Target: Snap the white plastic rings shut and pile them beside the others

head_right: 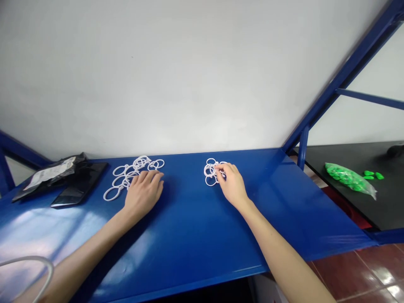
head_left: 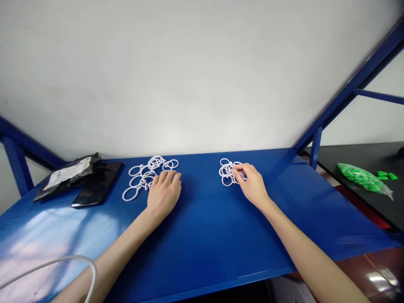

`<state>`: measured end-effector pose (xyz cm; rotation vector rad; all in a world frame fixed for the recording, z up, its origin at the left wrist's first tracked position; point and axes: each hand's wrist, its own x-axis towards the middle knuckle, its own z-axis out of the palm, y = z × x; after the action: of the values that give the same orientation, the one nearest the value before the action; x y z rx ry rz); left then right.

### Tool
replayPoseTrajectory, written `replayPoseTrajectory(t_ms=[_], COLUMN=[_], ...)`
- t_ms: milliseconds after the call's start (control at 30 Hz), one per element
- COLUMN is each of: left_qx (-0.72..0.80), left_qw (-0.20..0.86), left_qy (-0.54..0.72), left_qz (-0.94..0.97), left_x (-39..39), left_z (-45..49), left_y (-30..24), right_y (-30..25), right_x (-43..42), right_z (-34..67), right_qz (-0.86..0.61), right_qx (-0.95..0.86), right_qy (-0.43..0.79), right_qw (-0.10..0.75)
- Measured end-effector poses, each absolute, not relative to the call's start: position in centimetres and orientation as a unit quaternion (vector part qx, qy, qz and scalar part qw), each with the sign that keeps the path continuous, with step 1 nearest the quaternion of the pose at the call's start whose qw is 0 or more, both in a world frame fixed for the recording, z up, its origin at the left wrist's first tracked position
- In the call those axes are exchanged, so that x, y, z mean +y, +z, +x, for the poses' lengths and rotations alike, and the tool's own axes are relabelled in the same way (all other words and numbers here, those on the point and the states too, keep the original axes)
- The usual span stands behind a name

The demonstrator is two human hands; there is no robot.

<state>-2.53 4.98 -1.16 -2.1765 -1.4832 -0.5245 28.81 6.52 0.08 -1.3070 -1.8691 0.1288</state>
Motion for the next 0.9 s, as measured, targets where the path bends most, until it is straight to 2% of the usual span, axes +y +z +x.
replayPoseTrajectory(t_ms=[133,367,500,700,900], left_qx=[-0.59,-0.579,-0.558,-0.448,-0.378], left_qw=[0.227,0.213,0.204,0.148,0.041], left_qy=[-0.129,-0.13,-0.152,-0.236,-0.358], left_qz=[-0.764,-0.776,-0.79,-0.85,-0.853], left_x=[7.3,7.1,5.7,1.8,-0.7], left_z=[-4.4,-5.9,-5.0,0.2,2.4], left_y=[-1.3,-1.1,-0.9,-0.7,-0.8], right_y=[-1.0,-1.0,0.2,0.5,0.0], right_x=[8.0,7.6,5.5,2.1,1.2], right_z=[30.4,29.8,27.6,23.7,23.0], right_qz=[-0.561,-0.57,-0.511,-0.333,-0.308], right_qx=[-0.736,-0.729,-0.764,-0.874,-0.866], right_qy=[0.029,-0.007,-0.027,0.075,0.173], right_qw=[0.379,0.379,0.392,0.345,0.354])
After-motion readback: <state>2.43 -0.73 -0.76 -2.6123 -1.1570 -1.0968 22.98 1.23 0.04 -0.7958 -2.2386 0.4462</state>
